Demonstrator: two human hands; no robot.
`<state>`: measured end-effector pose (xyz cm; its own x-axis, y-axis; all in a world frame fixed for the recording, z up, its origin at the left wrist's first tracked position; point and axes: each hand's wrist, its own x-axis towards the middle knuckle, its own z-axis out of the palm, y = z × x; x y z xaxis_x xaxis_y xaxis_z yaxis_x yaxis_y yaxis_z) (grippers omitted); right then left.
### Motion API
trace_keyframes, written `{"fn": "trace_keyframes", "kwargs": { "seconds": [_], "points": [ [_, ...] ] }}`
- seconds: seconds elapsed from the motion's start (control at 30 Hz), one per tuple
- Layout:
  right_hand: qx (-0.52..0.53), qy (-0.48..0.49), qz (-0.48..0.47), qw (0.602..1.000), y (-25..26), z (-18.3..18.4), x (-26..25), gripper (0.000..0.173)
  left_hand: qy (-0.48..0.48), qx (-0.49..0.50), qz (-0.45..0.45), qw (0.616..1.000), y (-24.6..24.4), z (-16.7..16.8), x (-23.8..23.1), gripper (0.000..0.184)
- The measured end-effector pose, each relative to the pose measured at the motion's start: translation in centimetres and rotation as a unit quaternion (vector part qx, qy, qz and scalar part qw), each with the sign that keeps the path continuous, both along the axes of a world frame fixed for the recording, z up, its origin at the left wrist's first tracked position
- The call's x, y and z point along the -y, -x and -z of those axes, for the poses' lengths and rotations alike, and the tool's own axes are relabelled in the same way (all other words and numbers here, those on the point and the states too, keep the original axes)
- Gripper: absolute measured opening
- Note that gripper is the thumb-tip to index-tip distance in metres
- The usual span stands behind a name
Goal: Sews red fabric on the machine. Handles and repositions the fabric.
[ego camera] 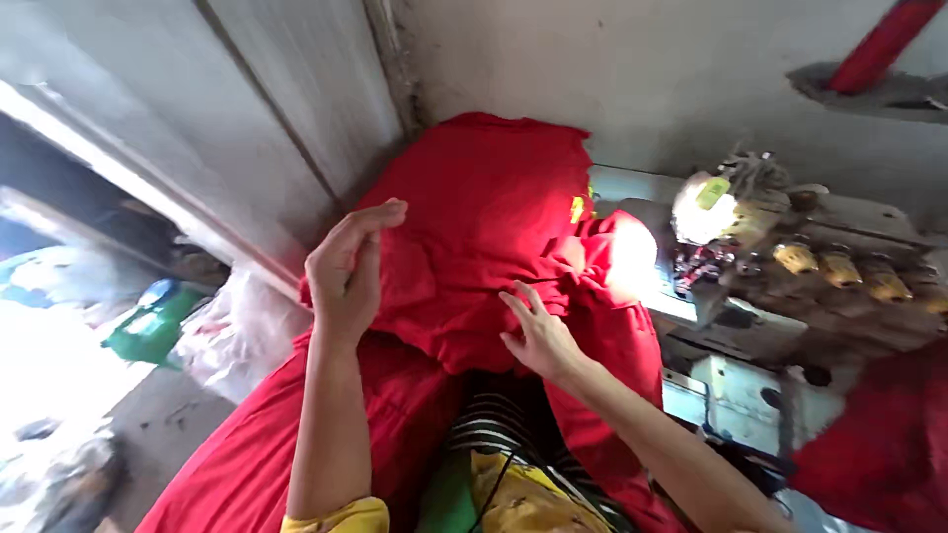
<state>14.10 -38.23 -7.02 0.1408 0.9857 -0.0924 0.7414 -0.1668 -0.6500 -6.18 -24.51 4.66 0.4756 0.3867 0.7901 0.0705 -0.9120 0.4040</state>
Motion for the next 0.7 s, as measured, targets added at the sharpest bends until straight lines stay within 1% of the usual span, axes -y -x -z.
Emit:
{"fn": "trace_keyframes", "kwargs": {
  "seconds": [0.03,0.1,0.17,0.2,0.27,0.3,0.33,0.37,0.4,0.43,0.47,0.5,0.53,0.57,0.6,0.63,0.67,0.7],
  "points": [
    [0.027,0.011,0.008,1.0,0.4,-0.3,-0.3,0.065,-0.006,0.014,-0.024,1.0,1.9,-0.4,0.2,0.028],
    [0.075,0.008,0.028,0.997,1.3,-0.6,0.0,0.057,-0.006,0.028,-0.06,0.998,4.4,-0.4,0.7,0.026],
    [0.125,-0.014,0.042,0.991,1.3,0.0,0.4,0.038,0.024,0.025,-0.083,0.996,5.3,0.7,1.7,0.027],
    [0.138,-0.041,0.05,0.988,1.1,0.3,0.5,0.031,0.05,0.018,-0.082,0.995,5.1,1.7,2.3,0.026],
    [0.131,-0.114,0.044,0.984,0.4,-0.5,0.6,0.027,0.098,-0.011,-0.047,0.994,3.4,4.7,3.3,0.022],
    [0.115,-0.151,0.03,0.981,0.0,-1.4,0.9,0.026,0.125,-0.044,-0.024,0.991,2.2,6.5,3.6,0.024],
    [0.087,-0.189,0.019,0.978,-0.3,-2.4,1.2,0.026,0.148,-0.098,-0.014,0.984,1.1,8.3,3.7,0.032],
    [0.051,-0.227,0.02,0.972,-0.9,-3.8,1.6,0.027,0.168,-0.164,-0.024,0.972,0.2,9.7,3.4,0.048],
    [0.002,-0.256,0.037,0.966,-1.5,-5.5,2.1,0.029,0.187,-0.22,-0.056,0.956,-0.6,10.6,2.8,0.066],
    [-0.078,-0.275,0.063,0.956,-2.0,-7.5,2.6,0.029,0.198,-0.238,-0.1,0.946,-1.2,11.4,1.8,0.072],
    [-0.168,-0.284,0.086,0.94,-2.4,-9.7,3.3,0.026,0.203,-0.221,-0.151,0.942,-1.4,12.0,0.7,0.065],
    [-0.251,-0.291,0.101,0.917,-2.5,-11.9,4.1,0.025,0.202,-0.19,-0.201,0.94,-1.3,12.3,-0.2,0.054],
    [-0.305,-0.305,0.104,0.896,-2.5,-13.8,4.8,0.024,0.207,-0.168,-0.238,0.934,-0.8,11.8,-1.0,0.043],
    [-0.323,-0.325,0.084,0.885,-2.7,-15.1,5.3,0.023,0.209,-0.153,-0.263,0.93,0.1,10.6,-1.5,0.034],
    [-0.296,-0.351,0.044,0.887,-3.2,-16.0,5.7,0.019,0.202,-0.13,-0.28,0.93,1.5,8.8,-1.7,0.028],
    [-0.215,-0.374,-0.001,0.902,-3.5,-16.6,5.9,0.023,0.184,-0.088,-0.3,0.932,3.3,6.7,-1.7,0.027],
    [-0.095,-0.389,-0.02,0.916,-3.2,-17.1,5.8,0.044,0.156,-0.026,-0.335,0.929,5.6,4.4,-1.6,0.026],
    [0.034,-0.391,-0.017,0.92,-2.1,-17.3,5.5,0.065,0.126,0.038,-0.382,0.915,8.3,1.7,-1.3,0.027]
  ]
}}
